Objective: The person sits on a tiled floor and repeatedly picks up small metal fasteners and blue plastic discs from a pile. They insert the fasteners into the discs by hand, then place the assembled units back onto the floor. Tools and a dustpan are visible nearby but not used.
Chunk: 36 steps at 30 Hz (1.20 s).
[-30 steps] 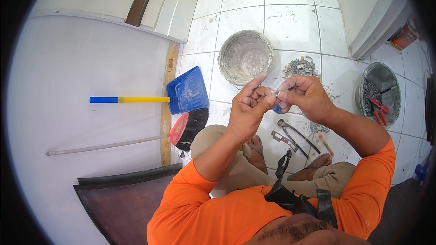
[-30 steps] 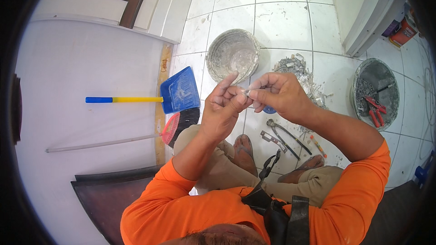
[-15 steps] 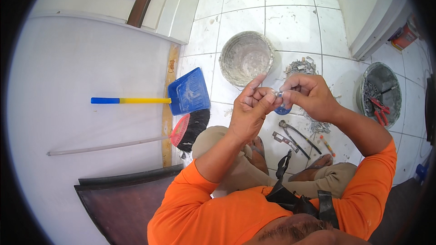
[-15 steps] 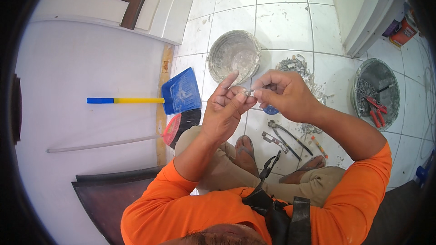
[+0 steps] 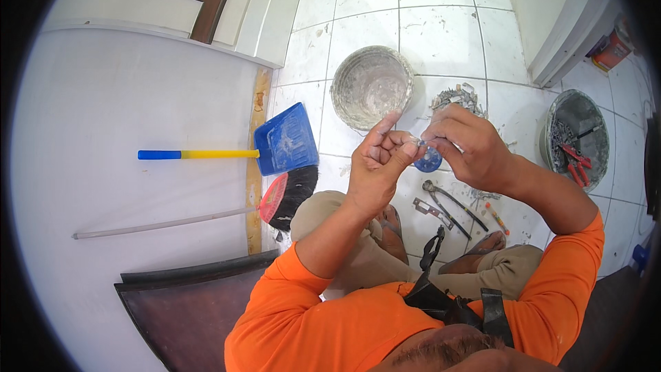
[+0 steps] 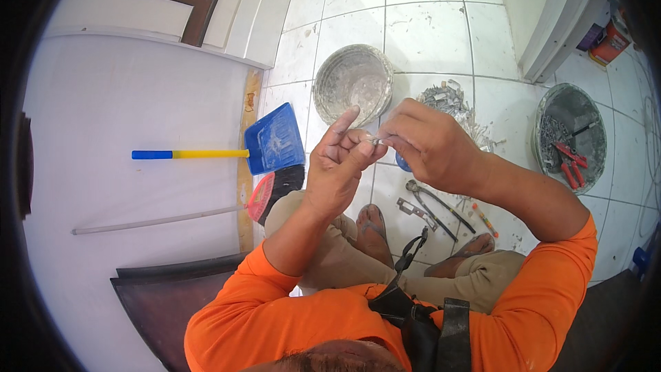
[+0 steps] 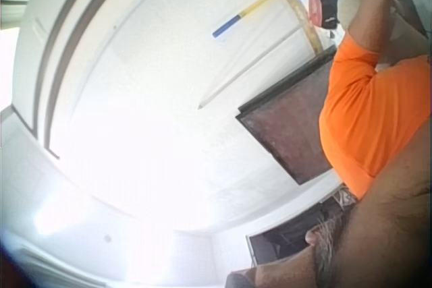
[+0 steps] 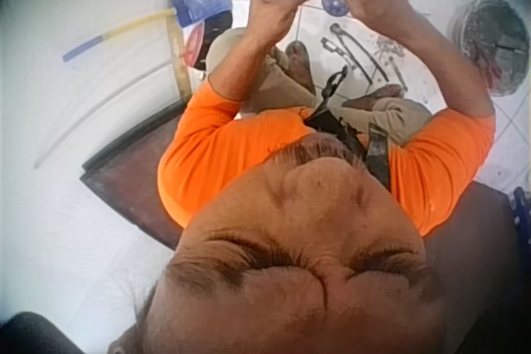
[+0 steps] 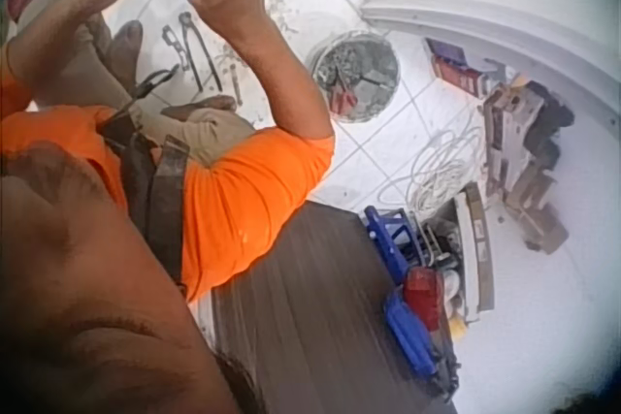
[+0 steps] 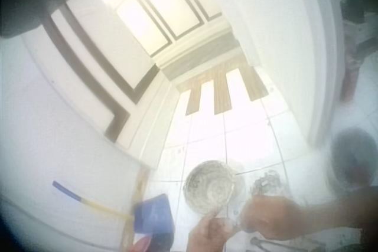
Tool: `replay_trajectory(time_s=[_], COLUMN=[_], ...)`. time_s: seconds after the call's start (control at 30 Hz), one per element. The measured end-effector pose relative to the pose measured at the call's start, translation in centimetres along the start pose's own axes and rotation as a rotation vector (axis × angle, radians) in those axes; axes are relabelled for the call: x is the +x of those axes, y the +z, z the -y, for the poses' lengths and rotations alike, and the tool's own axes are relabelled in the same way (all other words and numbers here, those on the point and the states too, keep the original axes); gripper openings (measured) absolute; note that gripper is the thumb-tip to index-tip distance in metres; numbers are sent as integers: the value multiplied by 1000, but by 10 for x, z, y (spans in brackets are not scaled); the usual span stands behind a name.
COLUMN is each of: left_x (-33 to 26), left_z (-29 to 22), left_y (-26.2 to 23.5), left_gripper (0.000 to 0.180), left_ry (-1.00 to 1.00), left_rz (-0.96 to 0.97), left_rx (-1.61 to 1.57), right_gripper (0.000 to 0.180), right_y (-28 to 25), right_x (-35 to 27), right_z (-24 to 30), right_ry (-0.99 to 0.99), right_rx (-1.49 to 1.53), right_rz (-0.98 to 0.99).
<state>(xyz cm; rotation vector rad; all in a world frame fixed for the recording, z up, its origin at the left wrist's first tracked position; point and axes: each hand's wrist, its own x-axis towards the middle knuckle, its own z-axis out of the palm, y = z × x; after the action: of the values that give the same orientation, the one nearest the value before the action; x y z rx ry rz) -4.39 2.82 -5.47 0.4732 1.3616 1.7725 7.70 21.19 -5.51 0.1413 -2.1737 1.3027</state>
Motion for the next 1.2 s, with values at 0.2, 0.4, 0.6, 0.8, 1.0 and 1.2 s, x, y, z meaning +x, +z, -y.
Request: replay_trajectory(time_s=[0.2, 0.4, 0.6, 0.8, 1.0, 1.2], left_x=[-5, -11, -2, -2, -1, 0], left_z=[3, 2, -7, -5, -4, 3], left_y=[7, 7, 7, 5, 5, 1], left_gripper=[56, 57, 67, 66, 66, 67], left_ry=[181, 233, -64, -85, -85, -5], left_rz=[-71, -56, 6, -20, -7, -35], left_rx=[293, 420, -132, -216, -190, 20], right_gripper=[11, 8, 10, 14, 15, 17], right_y=[5, -3, -14, -10, -7, -4], right_x=[-3, 2, 6, 6, 6, 7], right_z=[1, 13, 1, -1, -2, 0], right_ry=[-180, 757, 141, 64, -11, -150], right_rx=[-284, 500, 199, 85, 40, -151], right_rz=[6, 163, 156, 46, 43, 28])
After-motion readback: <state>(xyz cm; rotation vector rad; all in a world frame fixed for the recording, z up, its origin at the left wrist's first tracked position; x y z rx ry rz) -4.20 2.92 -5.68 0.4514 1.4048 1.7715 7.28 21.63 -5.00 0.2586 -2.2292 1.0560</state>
